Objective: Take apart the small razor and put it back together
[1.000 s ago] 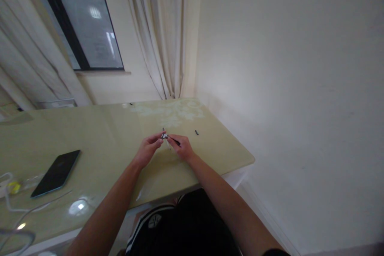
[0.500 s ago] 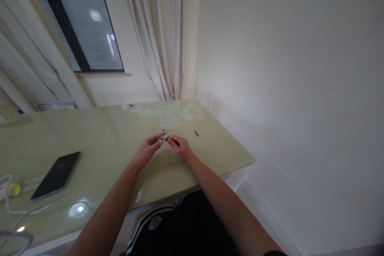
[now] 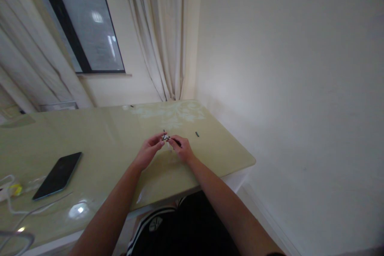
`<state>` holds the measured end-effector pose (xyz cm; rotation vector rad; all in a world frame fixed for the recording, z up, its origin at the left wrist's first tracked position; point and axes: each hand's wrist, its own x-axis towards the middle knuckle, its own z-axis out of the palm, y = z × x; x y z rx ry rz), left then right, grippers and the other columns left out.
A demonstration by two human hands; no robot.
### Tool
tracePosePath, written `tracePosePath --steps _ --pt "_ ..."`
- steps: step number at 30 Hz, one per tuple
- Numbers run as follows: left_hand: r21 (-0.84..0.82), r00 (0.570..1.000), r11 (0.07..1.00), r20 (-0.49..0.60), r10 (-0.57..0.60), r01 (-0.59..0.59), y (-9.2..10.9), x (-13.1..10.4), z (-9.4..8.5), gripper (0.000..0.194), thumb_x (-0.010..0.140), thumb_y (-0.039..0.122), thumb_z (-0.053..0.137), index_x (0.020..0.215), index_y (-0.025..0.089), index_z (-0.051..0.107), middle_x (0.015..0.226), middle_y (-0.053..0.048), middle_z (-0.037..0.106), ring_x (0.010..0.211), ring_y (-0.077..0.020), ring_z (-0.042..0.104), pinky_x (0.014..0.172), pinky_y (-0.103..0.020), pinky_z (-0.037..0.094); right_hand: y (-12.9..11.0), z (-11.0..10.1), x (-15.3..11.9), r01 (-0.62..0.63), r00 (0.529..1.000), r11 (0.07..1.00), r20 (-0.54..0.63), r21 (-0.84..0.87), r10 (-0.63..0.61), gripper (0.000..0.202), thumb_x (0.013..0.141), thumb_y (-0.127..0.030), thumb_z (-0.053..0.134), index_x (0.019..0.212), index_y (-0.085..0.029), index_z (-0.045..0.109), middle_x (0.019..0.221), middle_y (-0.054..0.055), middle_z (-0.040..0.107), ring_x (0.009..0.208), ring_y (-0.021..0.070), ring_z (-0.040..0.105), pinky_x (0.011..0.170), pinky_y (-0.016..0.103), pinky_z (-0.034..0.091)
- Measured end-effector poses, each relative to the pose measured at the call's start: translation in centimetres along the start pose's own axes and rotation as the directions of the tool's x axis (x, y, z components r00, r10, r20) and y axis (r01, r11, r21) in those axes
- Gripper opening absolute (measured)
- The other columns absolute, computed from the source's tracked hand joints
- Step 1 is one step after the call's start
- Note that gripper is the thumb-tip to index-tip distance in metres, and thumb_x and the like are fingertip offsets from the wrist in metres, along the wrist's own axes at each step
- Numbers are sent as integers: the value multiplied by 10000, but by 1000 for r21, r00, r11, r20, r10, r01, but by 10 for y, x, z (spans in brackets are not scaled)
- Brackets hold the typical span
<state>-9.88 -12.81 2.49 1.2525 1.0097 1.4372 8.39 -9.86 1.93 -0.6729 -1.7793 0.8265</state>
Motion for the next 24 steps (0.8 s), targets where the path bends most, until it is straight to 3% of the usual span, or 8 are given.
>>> tracePosePath --steps 7,22,24 --pt "54 1000 998 -3 -19 19 2 0 0 554 623 443 932 1105 200 807 960 -71 760 824 -190 608 736 -282 446 2 -2 -1 29 999 999 39 -19 -28 352 994 -482 564 990 -200 775 844 35 728 719 160 617 681 250 466" --pt "75 997 997 76 -12 6 -1 1 -4 552 711 433 879 1204 214 763 1011 -63 738 856 -179 605 755 -272 453 5 1 -2 58 996 994 67 -94 -52 302 1002 -439 553 950 -209 741 776 13 671 690 149 570 670 249 425" --pt "120 996 993 85 7 -17 -5 3 -4 584 706 434 879 1233 218 748 969 -56 723 829 -179 607 757 -283 465 9 3 -1 18 1000 998 26 -60 -16 262 967 -447 599 1027 -217 708 744 -7 642 664 145 556 641 243 417"
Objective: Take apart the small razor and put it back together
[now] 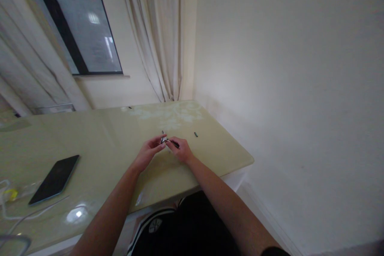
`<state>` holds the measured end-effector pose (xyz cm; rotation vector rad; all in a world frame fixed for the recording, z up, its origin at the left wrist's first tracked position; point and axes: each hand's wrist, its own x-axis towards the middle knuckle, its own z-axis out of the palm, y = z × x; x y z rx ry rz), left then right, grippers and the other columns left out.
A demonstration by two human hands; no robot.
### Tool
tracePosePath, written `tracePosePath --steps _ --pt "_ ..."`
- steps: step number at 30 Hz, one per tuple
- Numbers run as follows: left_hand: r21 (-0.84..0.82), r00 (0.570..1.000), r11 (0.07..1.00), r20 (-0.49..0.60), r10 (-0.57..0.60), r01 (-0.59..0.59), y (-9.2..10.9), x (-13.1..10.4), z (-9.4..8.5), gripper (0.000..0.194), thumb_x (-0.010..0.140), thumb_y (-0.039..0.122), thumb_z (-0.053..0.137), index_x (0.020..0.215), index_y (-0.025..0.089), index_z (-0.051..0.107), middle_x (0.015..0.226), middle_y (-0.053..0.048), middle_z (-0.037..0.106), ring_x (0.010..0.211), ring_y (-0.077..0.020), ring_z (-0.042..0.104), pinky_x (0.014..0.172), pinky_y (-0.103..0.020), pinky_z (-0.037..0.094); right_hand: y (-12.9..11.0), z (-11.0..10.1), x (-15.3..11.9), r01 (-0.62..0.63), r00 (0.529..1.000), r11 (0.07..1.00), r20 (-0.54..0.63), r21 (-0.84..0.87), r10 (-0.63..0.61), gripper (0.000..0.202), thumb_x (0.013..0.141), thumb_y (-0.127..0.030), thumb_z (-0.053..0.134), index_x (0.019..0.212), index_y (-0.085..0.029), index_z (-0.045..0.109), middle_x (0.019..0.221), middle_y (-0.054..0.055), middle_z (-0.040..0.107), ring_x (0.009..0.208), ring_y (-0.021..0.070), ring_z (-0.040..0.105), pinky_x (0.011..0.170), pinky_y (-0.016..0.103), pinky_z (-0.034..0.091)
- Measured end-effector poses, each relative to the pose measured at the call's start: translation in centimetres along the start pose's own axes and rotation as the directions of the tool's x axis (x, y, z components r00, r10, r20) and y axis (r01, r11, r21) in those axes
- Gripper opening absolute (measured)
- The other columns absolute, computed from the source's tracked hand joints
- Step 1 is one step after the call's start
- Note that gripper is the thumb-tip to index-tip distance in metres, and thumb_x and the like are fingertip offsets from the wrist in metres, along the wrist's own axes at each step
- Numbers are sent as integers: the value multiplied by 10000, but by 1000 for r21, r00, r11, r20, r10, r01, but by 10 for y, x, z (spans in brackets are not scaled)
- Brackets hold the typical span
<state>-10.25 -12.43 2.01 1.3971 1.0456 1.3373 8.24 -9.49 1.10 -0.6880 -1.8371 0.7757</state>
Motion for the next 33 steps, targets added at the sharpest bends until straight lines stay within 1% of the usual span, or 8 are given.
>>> tracePosePath --steps 4,7,11,16,20,25,30,33 --pt "354 993 930 -19 114 -100 -14 2 3 577 712 446 854 1238 237 743 933 -43 669 731 -172 576 712 -307 479 8 -5 8 -97 943 989 -307 108 126 338 943 -469 610 1166 -219 574 751 -29 609 621 139 531 580 230 408" --pt "618 969 748 113 221 -243 -22 0 8 453 811 439 766 1223 252 752 1146 -107 678 1012 -270 618 933 -413 476 15 -35 19 -136 850 991 -512 18 126 283 954 -464 573 1079 -210 569 884 24 653 705 151 577 634 245 445" --pt "767 959 576 227 171 -284 -25 -4 14 324 894 463 667 1104 243 778 1201 -121 683 1137 -323 598 1047 -467 407 34 -100 27 -350 818 903 -550 -249 166 194 913 -369 597 871 -187 650 876 66 685 798 194 616 725 284 465" --pt "877 982 456 84 170 -154 -22 -7 14 429 875 530 655 1160 212 697 1200 -131 645 1067 -311 634 930 -403 463 61 -152 18 -631 769 626 -475 -458 428 150 862 -324 698 833 -182 736 919 100 751 856 222 673 729 296 452" --pt "956 994 292 -64 93 35 -17 -9 16 454 916 610 546 1000 178 660 1009 -142 673 906 -308 651 763 -374 445 68 -151 14 -662 747 573 -483 -482 456 137 857 -317 710 854 -186 750 944 118 760 875 240 688 720 304 453" --pt "986 996 153 -74 52 65 -13 -11 20 401 979 482 448 729 207 599 789 -101 663 743 -246 622 673 -337 374 65 -135 16 -684 730 497 -496 -534 470 166 860 -356 705 887 -195 732 936 120 754 843 240 683 683 299 445" --pt "983 993 144 -113 -12 114 -11 -11 18 330 973 362 423 738 204 593 804 -91 669 724 -218 604 654 -318 346 64 -130 15 -675 737 494 -498 -548 457 222 865 -417 709 854 -195 706 885 104 737 795 222 656 660 284 411" --pt "960 988 236 -158 2 153 -9 -10 18 324 985 368 403 746 211 556 767 -65 648 684 -203 569 618 -306 313 59 -129 11 -594 795 589 -511 -548 327 272 932 -449 625 878 -189 683 858 85 705 793 207 623 679 274 399"
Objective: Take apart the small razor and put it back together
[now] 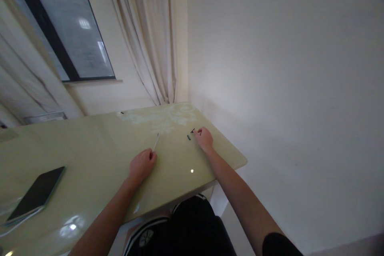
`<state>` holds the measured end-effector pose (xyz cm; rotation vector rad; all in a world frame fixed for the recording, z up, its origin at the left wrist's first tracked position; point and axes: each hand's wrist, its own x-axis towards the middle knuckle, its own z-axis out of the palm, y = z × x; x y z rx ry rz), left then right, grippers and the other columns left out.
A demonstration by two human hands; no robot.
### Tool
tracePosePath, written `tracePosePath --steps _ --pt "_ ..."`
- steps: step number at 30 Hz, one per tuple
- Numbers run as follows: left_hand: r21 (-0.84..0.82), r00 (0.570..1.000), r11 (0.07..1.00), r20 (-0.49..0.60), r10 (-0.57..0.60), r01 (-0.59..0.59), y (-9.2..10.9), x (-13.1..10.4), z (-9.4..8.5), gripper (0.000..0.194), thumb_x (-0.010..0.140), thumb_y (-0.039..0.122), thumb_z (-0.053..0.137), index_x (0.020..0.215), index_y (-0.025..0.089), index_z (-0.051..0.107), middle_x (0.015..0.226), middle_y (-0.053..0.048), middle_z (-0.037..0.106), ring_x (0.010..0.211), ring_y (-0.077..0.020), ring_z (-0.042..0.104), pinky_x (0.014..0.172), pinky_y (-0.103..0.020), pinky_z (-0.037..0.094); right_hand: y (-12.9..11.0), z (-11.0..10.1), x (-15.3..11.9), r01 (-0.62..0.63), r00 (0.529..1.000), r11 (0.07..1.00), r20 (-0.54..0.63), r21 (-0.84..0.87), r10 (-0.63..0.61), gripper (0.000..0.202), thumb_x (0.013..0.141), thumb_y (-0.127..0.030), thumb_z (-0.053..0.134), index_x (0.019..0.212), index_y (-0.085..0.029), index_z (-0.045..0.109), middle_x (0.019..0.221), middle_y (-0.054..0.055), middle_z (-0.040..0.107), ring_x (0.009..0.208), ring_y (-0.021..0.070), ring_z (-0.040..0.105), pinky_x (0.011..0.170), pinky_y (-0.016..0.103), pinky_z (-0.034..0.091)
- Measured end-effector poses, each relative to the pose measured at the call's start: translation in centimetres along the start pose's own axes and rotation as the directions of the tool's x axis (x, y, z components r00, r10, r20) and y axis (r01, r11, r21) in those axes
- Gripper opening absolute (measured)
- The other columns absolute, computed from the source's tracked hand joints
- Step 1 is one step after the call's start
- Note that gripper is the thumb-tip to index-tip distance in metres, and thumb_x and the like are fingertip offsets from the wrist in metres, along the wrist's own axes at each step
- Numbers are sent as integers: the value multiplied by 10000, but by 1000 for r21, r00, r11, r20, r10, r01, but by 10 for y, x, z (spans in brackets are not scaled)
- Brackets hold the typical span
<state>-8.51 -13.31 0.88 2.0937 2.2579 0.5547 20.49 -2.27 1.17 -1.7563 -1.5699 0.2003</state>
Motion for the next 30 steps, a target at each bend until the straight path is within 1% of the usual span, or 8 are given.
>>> tracePosePath --steps 5,8,12,15,17,20,23,30 --pt "-270 975 940 -140 174 -207 30 0 0 353 1010 426 386 727 230 465 651 5 543 606 -167 495 598 -284 306 -9 -1 -20 347 931 853 -34 389 -363 500 1042 -526 366 840 -194 681 788 52 644 761 183 587 732 276 411" --pt "-329 927 867 -163 339 -375 67 1 4 354 1024 437 393 755 226 487 686 10 559 627 -157 508 623 -275 337 -18 4 -29 342 877 654 21 675 -480 548 1006 -628 411 858 -189 705 718 29 605 688 163 564 682 270 419" --pt "-359 880 808 -106 463 -468 107 14 19 377 1057 412 339 825 221 566 794 -15 640 744 -167 594 703 -275 424 -20 7 -25 34 951 497 124 867 -283 551 903 -706 548 706 -195 606 562 -24 497 495 116 435 490 241 328" --pt "-353 903 834 -83 422 -423 118 36 36 412 1070 361 273 916 209 623 908 -59 683 886 -193 648 827 -308 468 -15 6 -16 -47 992 375 88 926 -93 592 867 -755 542 622 -219 479 509 -44 441 438 95 364 432 230 272" --pt "-330 933 874 -87 349 -357 121 52 48 310 1033 379 404 1043 183 644 1032 -109 686 1000 -242 646 898 -363 468 -11 6 -13 -65 997 320 77 945 -24 607 856 -781 527 617 -230 435 478 -66 385 411 85 306 410 224 230" --pt "-291 969 924 -58 240 -246 125 73 63 413 895 427 655 1216 167 629 1224 -178 637 1132 -324 610 956 -447 461 -8 8 -12 -99 995 312 101 945 9 626 846 -809 516 620 -230 437 459 -75 367 393 78 275 393 219 193" --pt "-281 977 937 -18 213 -209 125 87 70 329 872 415 686 1120 199 681 1219 -162 637 1136 -324 603 953 -449 474 -8 11 -15 -114 992 358 126 927 -10 642 836 -819 530 608 -222 464 444 -69 384 381 75 288 388 219 195" --pt "-364 937 869 -32 348 -335 84 80 49 210 897 338 664 1046 191 678 1109 -81 648 866 -191 657 856 -336 530 -5 1 -22 -27 987 551 110 834 -117 699 932 -776 405 813 -159 711 438 -61 397 388 101 337 422 235 263"
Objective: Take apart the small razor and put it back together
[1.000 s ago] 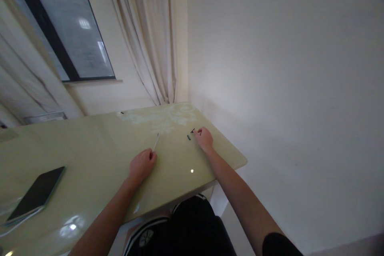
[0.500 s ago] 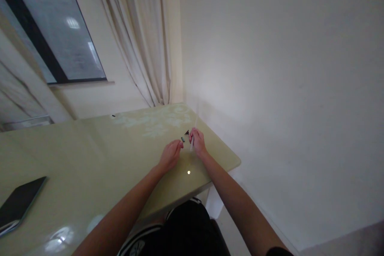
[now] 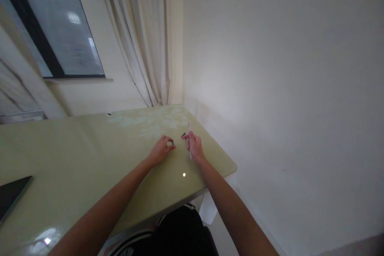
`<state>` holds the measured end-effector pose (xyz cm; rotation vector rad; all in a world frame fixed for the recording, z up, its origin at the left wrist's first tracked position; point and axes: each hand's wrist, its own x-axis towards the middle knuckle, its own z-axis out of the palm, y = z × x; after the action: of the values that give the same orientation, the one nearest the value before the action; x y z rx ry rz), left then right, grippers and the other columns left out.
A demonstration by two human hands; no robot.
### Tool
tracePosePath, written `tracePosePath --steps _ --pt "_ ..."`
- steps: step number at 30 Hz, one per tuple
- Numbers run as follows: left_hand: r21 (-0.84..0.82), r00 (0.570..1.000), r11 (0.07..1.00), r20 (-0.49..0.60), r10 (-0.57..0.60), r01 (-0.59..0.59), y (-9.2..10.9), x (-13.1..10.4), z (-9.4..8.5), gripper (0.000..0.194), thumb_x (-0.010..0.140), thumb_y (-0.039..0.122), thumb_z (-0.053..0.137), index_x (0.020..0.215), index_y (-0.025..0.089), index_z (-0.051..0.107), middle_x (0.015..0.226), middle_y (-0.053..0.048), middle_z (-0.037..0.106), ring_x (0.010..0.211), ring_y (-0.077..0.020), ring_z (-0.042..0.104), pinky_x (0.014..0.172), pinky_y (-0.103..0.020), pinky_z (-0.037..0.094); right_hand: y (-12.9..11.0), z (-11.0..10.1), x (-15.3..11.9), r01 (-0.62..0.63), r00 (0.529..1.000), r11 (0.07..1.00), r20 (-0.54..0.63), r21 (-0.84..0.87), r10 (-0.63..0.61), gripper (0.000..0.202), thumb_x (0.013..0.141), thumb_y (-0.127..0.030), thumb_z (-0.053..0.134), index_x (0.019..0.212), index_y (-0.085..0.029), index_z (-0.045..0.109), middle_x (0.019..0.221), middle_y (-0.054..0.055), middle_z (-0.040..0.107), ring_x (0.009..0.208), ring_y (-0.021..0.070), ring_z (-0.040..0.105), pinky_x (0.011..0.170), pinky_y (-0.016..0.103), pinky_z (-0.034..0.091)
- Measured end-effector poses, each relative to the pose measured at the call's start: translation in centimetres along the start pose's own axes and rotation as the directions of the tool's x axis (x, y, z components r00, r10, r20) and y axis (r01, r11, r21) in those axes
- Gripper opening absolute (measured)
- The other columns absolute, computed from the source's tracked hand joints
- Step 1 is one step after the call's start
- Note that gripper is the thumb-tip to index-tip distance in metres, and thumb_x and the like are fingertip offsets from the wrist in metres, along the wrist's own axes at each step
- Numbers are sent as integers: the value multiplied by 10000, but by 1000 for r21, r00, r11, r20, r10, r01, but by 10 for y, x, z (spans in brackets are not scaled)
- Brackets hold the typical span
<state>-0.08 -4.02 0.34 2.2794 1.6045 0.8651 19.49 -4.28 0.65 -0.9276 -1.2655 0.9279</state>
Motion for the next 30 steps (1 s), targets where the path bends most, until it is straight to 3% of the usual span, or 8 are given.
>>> tracePosePath --steps 3,6,10,14,18,20,23,30 --pt "-75 993 994 -99 66 -74 -21 -34 -24 241 927 386 636 1088 208 652 1031 -46 671 735 -165 622 752 -323 534 -2 -2 -5 54 997 992 62 -110 -48 612 938 -714 483 972 -157 735 464 -75 384 419 113 364 460 235 289" --pt "-34 962 995 -259 82 -94 -32 -68 -43 282 932 477 641 1062 227 649 994 -29 687 674 -154 573 665 -302 506 -6 8 -11 110 978 976 196 -189 -72 544 939 -664 512 980 -165 726 504 -75 370 462 116 375 490 235 288" --pt "86 866 989 -478 146 -119 -24 -87 -56 347 898 515 702 1075 222 646 978 -40 701 663 -155 554 670 -299 495 -14 45 -18 182 909 940 414 -289 -48 498 929 -599 551 809 -153 737 560 -42 429 556 111 408 530 234 268" --pt "147 815 979 -544 199 -140 -18 -86 -59 305 901 474 717 1047 216 645 966 -58 708 771 -183 629 712 -297 504 -17 95 -21 -92 875 987 464 -129 142 488 881 -593 593 717 -145 691 480 -74 332 470 89 293 467 241 192" --pt "172 795 983 -587 152 -60 -31 -87 -62 293 894 464 725 1021 219 628 946 -59 701 827 -204 662 744 -306 512 -15 120 -24 -408 769 907 575 105 280 366 783 -525 695 774 -159 677 443 -116 306 392 65 214 406 233 137" --pt "178 799 983 -586 137 -38 -34 -87 -61 285 892 466 724 988 220 618 919 -53 693 829 -207 668 746 -307 512 -14 120 -28 -467 763 870 570 158 306 319 726 -475 738 742 -169 648 444 -125 308 382 54 211 392 227 126" --pt "189 837 981 -530 137 -42 -28 -87 -57 254 918 463 688 921 221 610 881 -47 678 828 -206 670 750 -304 509 -13 111 -34 -481 809 848 487 222 331 289 690 -428 750 692 -188 590 445 -130 311 372 47 217 378 218 125" --pt "90 938 979 -282 200 -182 -16 -87 -49 171 973 403 602 963 240 654 959 -38 685 848 -175 676 770 -280 519 -15 101 -34 -450 861 868 363 210 358 207 670 -352 706 656 -184 587 446 -118 362 365 41 235 373 214 134"
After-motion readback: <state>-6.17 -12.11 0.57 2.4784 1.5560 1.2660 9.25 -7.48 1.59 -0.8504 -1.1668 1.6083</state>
